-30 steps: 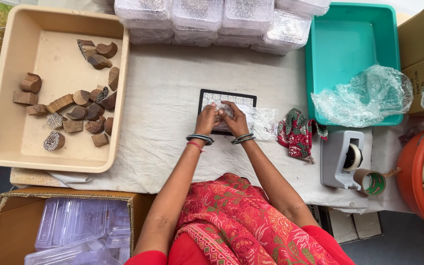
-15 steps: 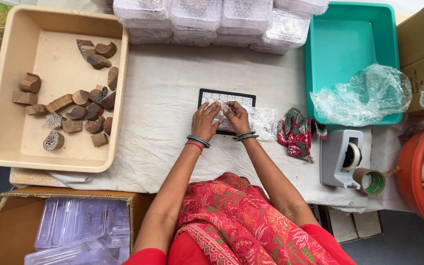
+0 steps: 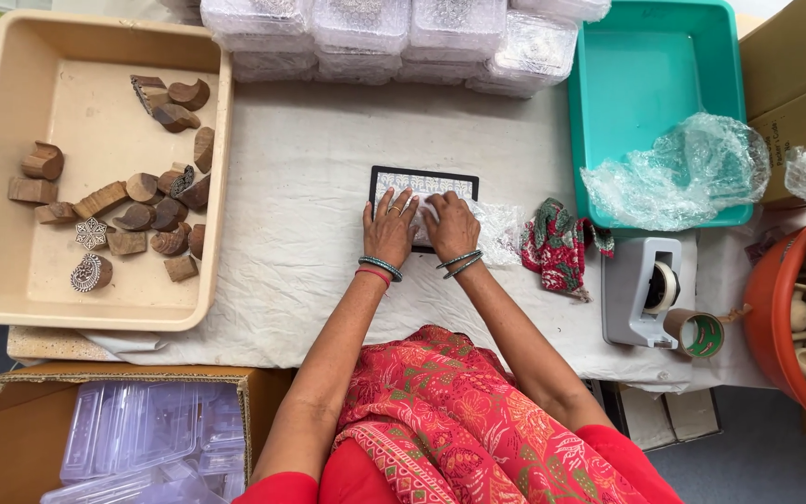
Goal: The person cleans a clear plastic container with a cloth, places a wooden decorative item inside, and closes the lid. They then wrap the container in bubble wrap and secure it with packing tape before stacking it with other wrapped items.
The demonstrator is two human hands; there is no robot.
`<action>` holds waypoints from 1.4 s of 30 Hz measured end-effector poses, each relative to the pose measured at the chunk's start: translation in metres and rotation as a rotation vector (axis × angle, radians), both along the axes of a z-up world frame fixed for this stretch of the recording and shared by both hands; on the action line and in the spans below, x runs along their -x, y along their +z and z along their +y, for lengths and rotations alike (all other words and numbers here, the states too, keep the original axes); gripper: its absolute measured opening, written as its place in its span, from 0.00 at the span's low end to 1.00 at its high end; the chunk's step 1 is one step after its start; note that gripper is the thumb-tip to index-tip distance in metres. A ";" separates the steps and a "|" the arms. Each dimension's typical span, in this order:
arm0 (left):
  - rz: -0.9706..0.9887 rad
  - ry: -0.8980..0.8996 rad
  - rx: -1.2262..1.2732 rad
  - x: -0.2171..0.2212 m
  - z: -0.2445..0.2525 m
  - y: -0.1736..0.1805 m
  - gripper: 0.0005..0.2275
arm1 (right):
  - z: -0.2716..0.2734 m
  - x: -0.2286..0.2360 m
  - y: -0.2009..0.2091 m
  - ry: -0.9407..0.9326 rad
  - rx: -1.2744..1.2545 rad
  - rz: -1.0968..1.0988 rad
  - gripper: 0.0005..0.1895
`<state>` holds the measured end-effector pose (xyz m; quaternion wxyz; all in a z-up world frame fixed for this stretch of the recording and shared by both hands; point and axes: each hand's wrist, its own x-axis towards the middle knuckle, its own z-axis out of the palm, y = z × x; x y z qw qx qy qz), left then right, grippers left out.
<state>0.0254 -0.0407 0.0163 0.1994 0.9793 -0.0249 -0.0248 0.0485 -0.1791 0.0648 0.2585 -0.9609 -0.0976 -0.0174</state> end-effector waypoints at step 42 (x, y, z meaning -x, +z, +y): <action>-0.132 -0.225 -0.279 0.015 -0.020 -0.016 0.25 | -0.077 0.057 -0.020 0.099 0.015 -0.154 0.29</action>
